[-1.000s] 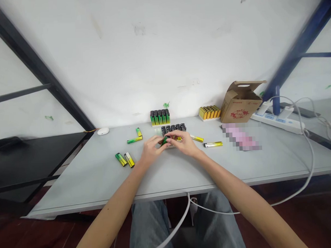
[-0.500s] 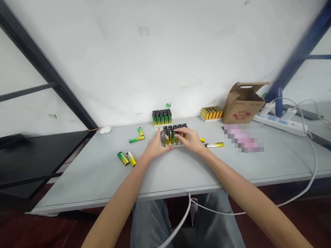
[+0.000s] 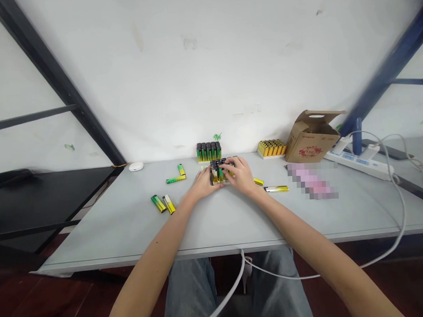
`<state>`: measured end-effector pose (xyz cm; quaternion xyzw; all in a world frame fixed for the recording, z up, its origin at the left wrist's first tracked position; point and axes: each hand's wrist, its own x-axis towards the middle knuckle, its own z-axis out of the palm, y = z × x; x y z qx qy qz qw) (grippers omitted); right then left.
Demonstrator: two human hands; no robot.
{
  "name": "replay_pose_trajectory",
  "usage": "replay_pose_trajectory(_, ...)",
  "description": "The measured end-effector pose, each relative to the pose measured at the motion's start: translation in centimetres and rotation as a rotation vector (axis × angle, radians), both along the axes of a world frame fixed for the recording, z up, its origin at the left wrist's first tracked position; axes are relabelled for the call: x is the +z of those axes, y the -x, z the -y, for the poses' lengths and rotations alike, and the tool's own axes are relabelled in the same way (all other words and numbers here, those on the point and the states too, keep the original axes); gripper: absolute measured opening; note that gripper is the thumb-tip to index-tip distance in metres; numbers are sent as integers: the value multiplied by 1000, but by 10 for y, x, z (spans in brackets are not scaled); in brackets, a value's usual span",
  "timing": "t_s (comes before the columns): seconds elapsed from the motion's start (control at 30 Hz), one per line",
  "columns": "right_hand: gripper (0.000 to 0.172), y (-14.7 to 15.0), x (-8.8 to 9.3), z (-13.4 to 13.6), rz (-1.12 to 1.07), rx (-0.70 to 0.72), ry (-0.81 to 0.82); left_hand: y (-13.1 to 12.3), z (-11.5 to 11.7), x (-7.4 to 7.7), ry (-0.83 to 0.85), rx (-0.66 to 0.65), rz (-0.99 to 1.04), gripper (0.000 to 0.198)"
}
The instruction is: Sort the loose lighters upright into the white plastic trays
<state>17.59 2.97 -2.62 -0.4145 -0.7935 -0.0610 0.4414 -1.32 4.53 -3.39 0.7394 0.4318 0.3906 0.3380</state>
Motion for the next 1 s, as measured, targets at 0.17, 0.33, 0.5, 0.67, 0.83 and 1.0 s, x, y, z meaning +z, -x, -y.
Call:
replay_pose_trajectory(0.17, 38, -6, 0, -5, 98, -31, -52, 2, -2, -4, -189, 101, -335, 54)
replay_pose_trajectory(0.33, 41, -41, 11, -10, -163, -64, 115, 6, 1, -6, -215, 110, -395, 40)
replay_pose_trajectory(0.5, 32, -85, 11, -14, -114, -230, 583, 7, 3, -6, -208, 119, -435, 49)
replay_pose_trajectory(0.67, 35, -99, 2, -9, 7, -133, 807, 9, 2, -7, -182, 124, -448, 52)
replay_pose_trajectory(0.83, 36, -98, 4, -12, -24, -179, 745, 11, 1, -5, -164, 134, -490, 54)
replay_pose_trajectory(1.0, 38, -83, 17, -10, -443, -74, 425, 13, 4, -3, -138, 177, -514, 53)
